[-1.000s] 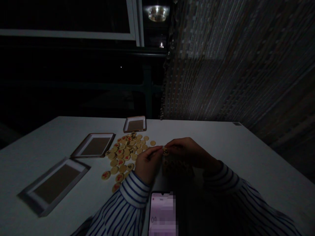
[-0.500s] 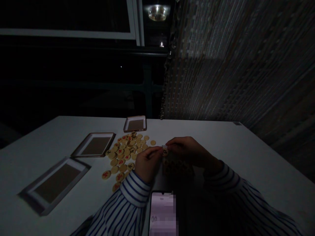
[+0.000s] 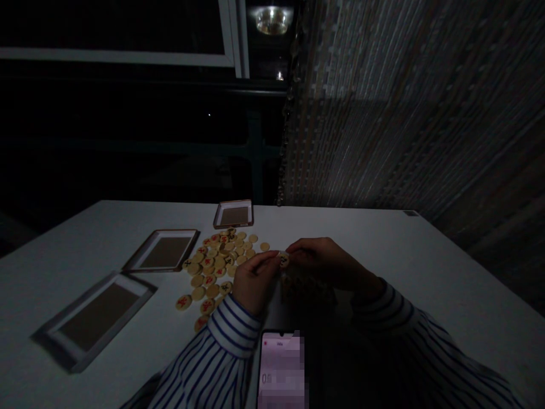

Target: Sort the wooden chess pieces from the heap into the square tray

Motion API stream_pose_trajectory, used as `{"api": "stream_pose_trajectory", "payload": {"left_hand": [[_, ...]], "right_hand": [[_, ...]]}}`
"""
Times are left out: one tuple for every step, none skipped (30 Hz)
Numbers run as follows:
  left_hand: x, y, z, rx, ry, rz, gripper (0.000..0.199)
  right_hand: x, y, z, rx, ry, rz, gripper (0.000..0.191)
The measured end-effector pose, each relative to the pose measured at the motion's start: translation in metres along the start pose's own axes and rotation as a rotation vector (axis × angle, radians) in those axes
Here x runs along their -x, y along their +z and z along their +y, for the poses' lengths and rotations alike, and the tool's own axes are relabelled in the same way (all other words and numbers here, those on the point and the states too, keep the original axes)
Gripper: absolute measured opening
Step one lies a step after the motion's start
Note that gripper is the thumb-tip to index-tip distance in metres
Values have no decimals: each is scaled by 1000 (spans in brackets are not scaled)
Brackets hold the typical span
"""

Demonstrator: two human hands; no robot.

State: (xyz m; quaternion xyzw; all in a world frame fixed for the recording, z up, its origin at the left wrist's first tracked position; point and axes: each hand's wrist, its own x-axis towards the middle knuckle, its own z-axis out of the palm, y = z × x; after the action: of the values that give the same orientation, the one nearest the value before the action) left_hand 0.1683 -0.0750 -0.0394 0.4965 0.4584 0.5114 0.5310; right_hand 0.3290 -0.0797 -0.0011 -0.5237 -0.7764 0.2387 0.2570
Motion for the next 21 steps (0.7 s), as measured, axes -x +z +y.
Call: {"api": "stream_pose_trajectory", "payload": {"left_hand": [[0, 0, -1, -4, -5, 0, 20], [0, 0, -1, -4, -8, 1, 21], [0, 0, -2, 2, -9, 2, 22], [-1, 0, -2, 12, -9, 1, 23], [-1, 1, -2, 21, -8, -1, 23], [-1, 1, -2, 27, -3, -4, 23], [-1, 1, -2, 28, 6, -5, 22], [0, 1, -1, 23, 15, -7, 21], [0, 1, -1, 14, 24, -9, 20], [0, 1, 0, 7, 31, -15, 20], [0, 1, 0, 6, 37, -20, 19], [0, 1, 0, 6, 40, -24, 19], [0, 0, -1, 6, 42, -28, 20], [0, 0, -1, 5, 42, -31, 20], [0, 1, -2, 4, 42, -35, 20], [0, 1, -3, 5, 42, -38, 20], [0, 1, -4, 6, 41, -41, 20], [0, 0, -4, 7, 38, -46, 20], [0, 0, -5, 8, 36, -49, 19], [0, 0, -5, 7, 36, -50, 18], [0, 0, -4, 4, 37, -47, 17]], "right_hand": [[0, 1, 0, 1, 6, -2, 19], [0, 1, 1, -2, 12, -2, 19], [0, 2, 1, -11, 17, -1, 19], [0, 2, 2, -23, 18, -1, 20], [0, 3, 2, -37, 16, -3, 20], [0, 3, 3, -50, 14, -5, 19], [0, 4, 3, -63, 10, -10, 19], [0, 4, 3, -77, 9, -14, 19], [0, 4, 3, -93, 12, -13, 19], [0, 5, 3, -107, 19, -11, 19], [0, 5, 3, -118, 23, -11, 19], [0, 5, 4, -126, 23, -13, 19], [0, 5, 4, -131, 21, -15, 18], [0, 5, 4, -133, 19, -17, 18], [1, 5, 4, -131, 16, -21, 18], [1, 4, 4, -123, 15, -21, 18], [1, 4, 4, -113, 14, -18, 19], [1, 4, 4, -103, 11, -16, 19], [1, 3, 4, -89, 6, -12, 19], [0, 3, 5, -73, -2, -9, 20], [0, 3, 5, -56, -11, -7, 20]]}}
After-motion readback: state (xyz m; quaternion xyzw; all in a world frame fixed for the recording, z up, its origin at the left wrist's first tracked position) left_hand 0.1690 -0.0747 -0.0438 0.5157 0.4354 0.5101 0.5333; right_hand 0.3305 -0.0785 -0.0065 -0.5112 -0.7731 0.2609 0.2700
